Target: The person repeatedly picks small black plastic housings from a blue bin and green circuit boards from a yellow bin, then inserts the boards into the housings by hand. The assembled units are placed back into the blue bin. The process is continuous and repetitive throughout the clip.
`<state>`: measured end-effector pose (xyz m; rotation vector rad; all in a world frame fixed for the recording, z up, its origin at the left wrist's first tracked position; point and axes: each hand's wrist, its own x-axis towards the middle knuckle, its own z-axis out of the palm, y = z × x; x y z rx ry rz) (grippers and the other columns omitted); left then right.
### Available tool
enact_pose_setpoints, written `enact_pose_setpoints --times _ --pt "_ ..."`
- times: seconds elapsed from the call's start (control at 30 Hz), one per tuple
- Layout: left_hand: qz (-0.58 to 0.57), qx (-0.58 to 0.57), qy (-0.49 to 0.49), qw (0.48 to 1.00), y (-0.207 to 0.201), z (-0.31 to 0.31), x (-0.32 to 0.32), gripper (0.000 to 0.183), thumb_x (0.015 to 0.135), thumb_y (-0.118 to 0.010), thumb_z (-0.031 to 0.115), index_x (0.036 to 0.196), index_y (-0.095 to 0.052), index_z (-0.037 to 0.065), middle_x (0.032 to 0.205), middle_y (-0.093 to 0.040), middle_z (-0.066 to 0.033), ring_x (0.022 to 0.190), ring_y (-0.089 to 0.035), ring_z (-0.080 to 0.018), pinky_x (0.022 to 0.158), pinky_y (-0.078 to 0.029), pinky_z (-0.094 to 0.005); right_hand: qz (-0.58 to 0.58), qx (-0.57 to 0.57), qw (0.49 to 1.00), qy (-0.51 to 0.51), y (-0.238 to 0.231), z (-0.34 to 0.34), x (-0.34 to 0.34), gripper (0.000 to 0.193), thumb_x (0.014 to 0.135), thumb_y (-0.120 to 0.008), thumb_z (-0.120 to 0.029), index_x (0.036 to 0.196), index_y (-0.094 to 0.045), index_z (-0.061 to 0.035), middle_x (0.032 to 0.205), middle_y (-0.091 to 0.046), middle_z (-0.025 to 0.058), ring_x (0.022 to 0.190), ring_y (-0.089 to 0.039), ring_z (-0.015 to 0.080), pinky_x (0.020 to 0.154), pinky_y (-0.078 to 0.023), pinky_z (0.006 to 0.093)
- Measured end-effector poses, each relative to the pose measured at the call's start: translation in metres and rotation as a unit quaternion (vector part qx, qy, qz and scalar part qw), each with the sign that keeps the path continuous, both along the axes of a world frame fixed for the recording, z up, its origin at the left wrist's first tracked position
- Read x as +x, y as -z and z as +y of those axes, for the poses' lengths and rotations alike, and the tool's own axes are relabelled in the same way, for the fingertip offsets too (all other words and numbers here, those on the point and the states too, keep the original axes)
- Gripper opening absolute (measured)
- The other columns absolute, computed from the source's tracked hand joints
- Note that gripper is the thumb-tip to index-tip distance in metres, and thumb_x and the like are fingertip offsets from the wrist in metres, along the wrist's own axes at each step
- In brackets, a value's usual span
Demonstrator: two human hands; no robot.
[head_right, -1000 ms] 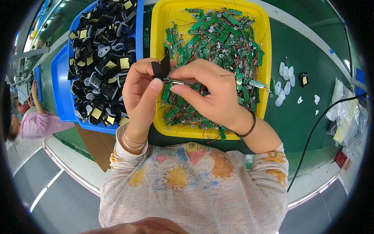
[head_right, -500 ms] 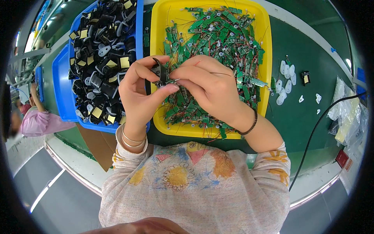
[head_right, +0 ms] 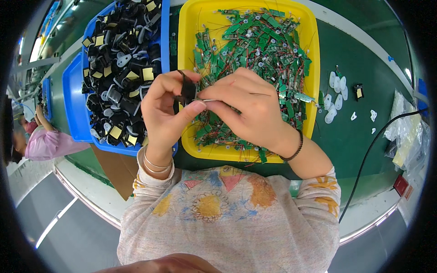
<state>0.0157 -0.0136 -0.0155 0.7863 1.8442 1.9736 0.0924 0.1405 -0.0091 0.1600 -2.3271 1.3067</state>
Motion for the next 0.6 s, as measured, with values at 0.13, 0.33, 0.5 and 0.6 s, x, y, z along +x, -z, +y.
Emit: enact_pose_setpoints --times 0.13,0.33,0.5,0.6 --pt "0.103 -0.091 0.001 0.990 -0.006 0.008 -0.003 0.042 0.061 -0.078 0.005 0.096 -0.055 0.002 0.107 -0.055 -0.0116 0.075 -0.056 -0.0132 0.071 -0.046 -0.0246 -0.116 -0.155 0.981 -0.016 0.000 0.004 0.003 0.012 0.070 -0.067 -0.001 0.081 -0.064 -0.0034 0.071 -0.059 0.0043 0.057 -0.055 0.0123 0.051 -0.042 0.0240" --pt "-0.011 -0.044 0.010 0.999 -0.004 -0.005 -0.003 0.040 0.072 -0.071 0.008 0.106 -0.050 0.002 0.101 -0.059 -0.0091 0.076 -0.055 -0.0076 0.066 -0.043 -0.0220 -0.154 -0.378 0.909 -0.088 0.004 0.004 0.007 0.010 0.079 -0.062 0.000 0.087 -0.057 0.0017 0.076 -0.058 0.0046 0.061 -0.059 0.0098 0.054 -0.048 0.0198" --pt "-0.246 0.069 0.065 0.965 -0.010 -0.001 -0.005 0.033 0.081 -0.059 0.004 0.111 -0.044 0.001 0.096 -0.060 -0.0092 0.087 -0.056 -0.0118 0.077 -0.045 -0.0241 -0.217 -0.485 0.837 -0.131 0.001 0.004 0.009 0.011 0.081 -0.060 0.000 0.090 -0.053 0.0022 0.079 -0.058 0.0054 0.064 -0.062 0.0116 0.057 -0.051 0.0207" --pt "-0.262 0.066 0.115 0.956 -0.008 0.000 -0.004 0.038 0.080 -0.061 0.003 0.113 -0.042 0.002 0.096 -0.059 -0.0096 0.088 -0.057 -0.0124 0.078 -0.045 -0.0246 -0.215 -0.517 0.818 -0.128 0.000 0.005 0.008 0.012 0.081 -0.059 0.000 0.090 -0.052 0.0016 0.079 -0.058 0.0058 0.065 -0.062 0.0125 0.057 -0.052 0.0218"
